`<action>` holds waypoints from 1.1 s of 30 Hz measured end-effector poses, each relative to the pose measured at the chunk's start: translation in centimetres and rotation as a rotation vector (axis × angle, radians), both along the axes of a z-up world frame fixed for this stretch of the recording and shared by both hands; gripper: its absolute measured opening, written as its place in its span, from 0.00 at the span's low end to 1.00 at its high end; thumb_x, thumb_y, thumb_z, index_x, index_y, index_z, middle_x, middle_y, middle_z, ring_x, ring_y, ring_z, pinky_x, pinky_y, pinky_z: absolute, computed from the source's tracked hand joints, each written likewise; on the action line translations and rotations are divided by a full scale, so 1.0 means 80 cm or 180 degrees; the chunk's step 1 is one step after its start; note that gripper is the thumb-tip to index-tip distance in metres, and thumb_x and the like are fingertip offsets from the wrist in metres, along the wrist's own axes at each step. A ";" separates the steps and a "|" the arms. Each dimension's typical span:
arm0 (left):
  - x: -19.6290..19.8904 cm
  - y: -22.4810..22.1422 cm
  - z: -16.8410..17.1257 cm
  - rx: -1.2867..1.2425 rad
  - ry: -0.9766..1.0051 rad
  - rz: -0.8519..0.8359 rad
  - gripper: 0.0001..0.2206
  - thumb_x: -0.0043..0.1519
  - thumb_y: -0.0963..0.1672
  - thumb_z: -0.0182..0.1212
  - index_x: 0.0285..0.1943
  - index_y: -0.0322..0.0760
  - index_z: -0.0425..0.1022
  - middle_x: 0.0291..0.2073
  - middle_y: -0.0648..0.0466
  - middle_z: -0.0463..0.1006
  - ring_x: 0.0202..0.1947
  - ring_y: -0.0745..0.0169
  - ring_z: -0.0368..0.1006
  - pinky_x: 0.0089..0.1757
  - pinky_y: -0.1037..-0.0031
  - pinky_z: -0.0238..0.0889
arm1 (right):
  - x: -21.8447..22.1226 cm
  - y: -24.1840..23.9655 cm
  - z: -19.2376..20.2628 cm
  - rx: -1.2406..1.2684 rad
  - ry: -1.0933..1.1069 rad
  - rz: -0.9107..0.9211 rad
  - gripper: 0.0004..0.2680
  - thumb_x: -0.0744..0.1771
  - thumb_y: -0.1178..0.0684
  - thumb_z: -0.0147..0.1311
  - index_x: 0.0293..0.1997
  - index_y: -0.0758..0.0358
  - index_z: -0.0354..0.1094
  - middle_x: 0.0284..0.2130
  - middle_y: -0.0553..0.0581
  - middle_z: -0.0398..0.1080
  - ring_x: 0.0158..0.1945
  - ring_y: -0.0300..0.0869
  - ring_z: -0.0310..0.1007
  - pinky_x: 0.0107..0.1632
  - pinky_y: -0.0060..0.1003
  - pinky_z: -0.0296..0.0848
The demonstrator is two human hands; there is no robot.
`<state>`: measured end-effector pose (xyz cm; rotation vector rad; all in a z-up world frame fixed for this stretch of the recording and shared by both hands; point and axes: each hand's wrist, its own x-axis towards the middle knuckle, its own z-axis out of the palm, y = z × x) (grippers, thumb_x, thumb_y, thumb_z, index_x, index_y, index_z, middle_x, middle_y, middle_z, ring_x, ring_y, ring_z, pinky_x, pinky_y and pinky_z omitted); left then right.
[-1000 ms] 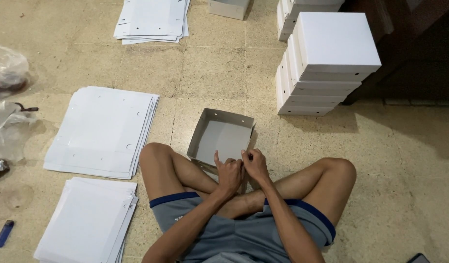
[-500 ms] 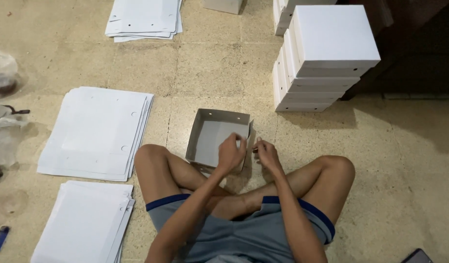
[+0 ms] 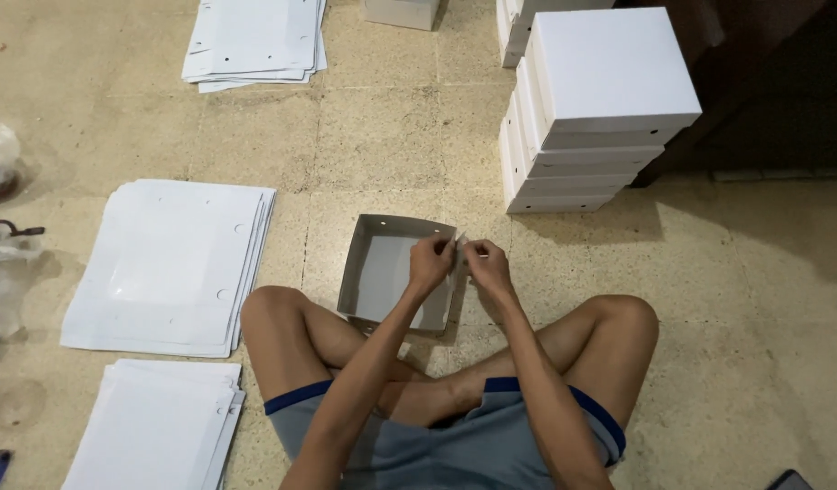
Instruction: Assembling cardboard boxes and lids from flat sheets by folding them along pre-scored lines and tucking in the flaps.
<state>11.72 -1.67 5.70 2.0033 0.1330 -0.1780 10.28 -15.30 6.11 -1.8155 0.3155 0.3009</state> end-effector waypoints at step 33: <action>-0.020 0.022 0.001 -0.0574 0.0122 0.0117 0.12 0.66 0.44 0.60 0.53 0.31 0.79 0.48 0.36 0.79 0.53 0.36 0.74 0.50 0.52 0.72 | -0.001 0.001 -0.037 0.0224 -0.0483 0.0005 0.11 0.70 0.49 0.48 0.45 0.66 0.73 0.35 0.63 0.72 0.39 0.45 0.71 0.41 0.44 0.69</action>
